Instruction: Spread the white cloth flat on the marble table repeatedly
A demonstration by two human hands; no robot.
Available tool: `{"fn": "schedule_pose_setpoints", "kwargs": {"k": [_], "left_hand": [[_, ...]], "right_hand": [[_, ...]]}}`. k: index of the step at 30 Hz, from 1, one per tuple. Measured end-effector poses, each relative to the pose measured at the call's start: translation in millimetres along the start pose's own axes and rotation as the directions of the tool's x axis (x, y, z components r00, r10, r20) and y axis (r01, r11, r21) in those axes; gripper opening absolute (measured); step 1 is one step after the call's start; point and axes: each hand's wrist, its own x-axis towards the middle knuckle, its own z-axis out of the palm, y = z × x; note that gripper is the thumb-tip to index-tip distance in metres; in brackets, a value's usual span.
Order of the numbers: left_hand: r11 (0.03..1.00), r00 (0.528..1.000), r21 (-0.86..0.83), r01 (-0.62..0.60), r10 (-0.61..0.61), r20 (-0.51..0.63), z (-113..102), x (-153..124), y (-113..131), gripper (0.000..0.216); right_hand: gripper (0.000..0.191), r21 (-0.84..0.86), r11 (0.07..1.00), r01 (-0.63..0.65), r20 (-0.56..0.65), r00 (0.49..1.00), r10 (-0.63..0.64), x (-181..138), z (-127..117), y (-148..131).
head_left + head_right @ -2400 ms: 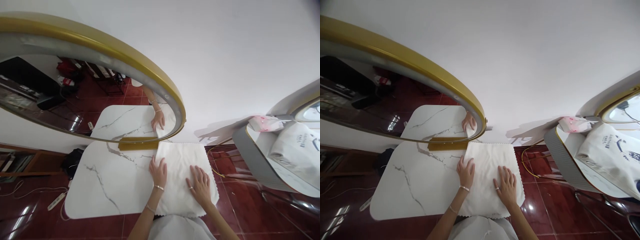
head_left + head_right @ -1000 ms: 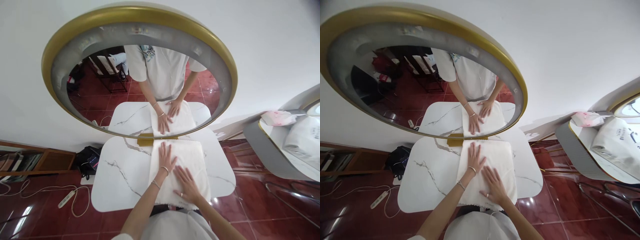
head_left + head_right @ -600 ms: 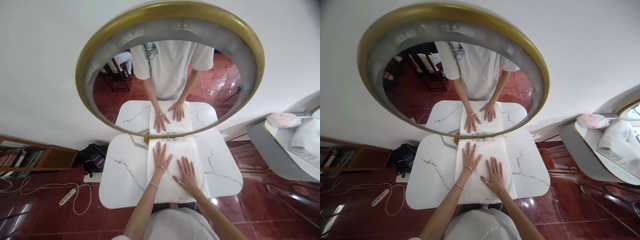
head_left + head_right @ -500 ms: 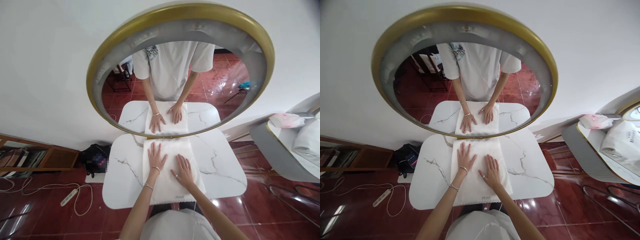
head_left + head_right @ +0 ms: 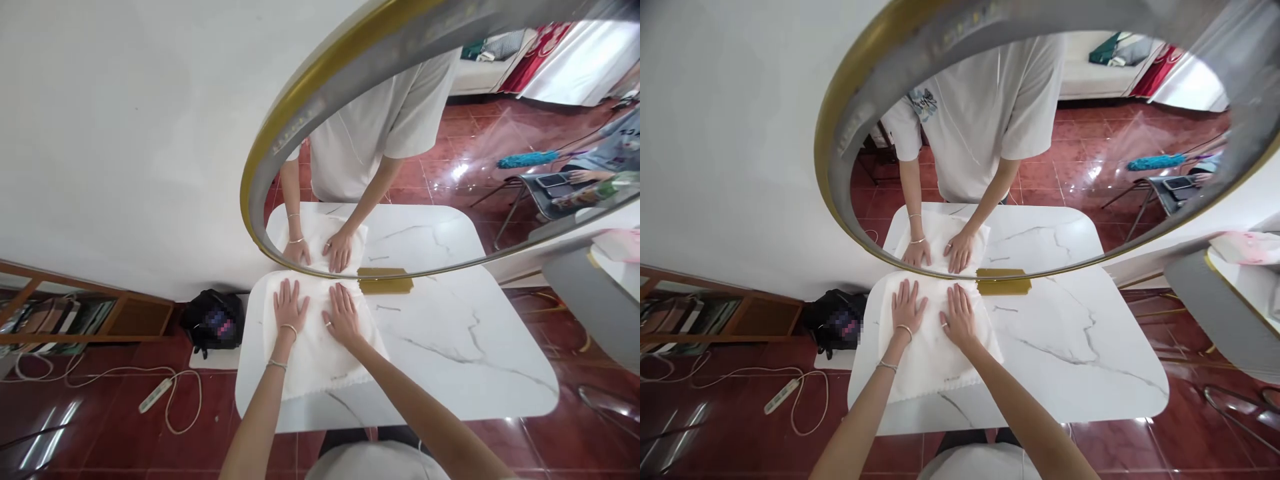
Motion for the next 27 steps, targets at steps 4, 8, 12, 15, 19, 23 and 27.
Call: {"fn": "schedule_pose_setpoints", "kwargs": {"k": [4,8,12,15,19,23,27], "left_hand": [[0.999,0.999,0.014,-0.041,0.041,0.016,-5.8,32.0,-20.4,0.062],[0.997,0.996,0.023,-0.069,0.067,0.054,-11.3,47.9,-37.9,0.061],[0.999,1.000,0.036,-0.004,0.003,0.026,-16.6,31.3,-56.4,0.059],[0.997,0.998,0.043,0.068,-0.067,-0.014,-20.4,-2.9,-65.5,0.058],[0.991,0.991,0.047,0.122,-0.119,-0.065,-23.7,-65.2,-64.6,0.057],[0.981,0.978,0.045,0.189,-0.184,-0.098,-22.8,-118.9,-49.8,0.057],[0.985,0.982,0.034,0.170,-0.166,-0.090,-15.3,-135.3,-17.3,0.059]], "right_hand": [[0.066,0.000,0.997,-0.076,0.069,0.995,0.076,35.5,18.4,-22.5],[0.065,0.019,0.996,-0.083,0.100,0.992,0.081,59.0,31.8,-39.8],[0.062,0.064,0.998,0.017,0.108,0.994,-0.024,54.1,30.9,-51.8],[0.054,0.127,0.979,0.159,0.124,0.977,-0.175,25.1,20.7,-60.5],[0.051,0.231,0.899,0.373,0.161,0.896,-0.413,-38.0,-0.6,-69.5],[0.072,0.273,0.859,0.432,0.229,0.839,-0.494,-96.6,-23.7,-66.5],[0.070,0.212,0.894,0.395,0.247,0.863,-0.440,-128.9,-40.1,-47.6]]}}
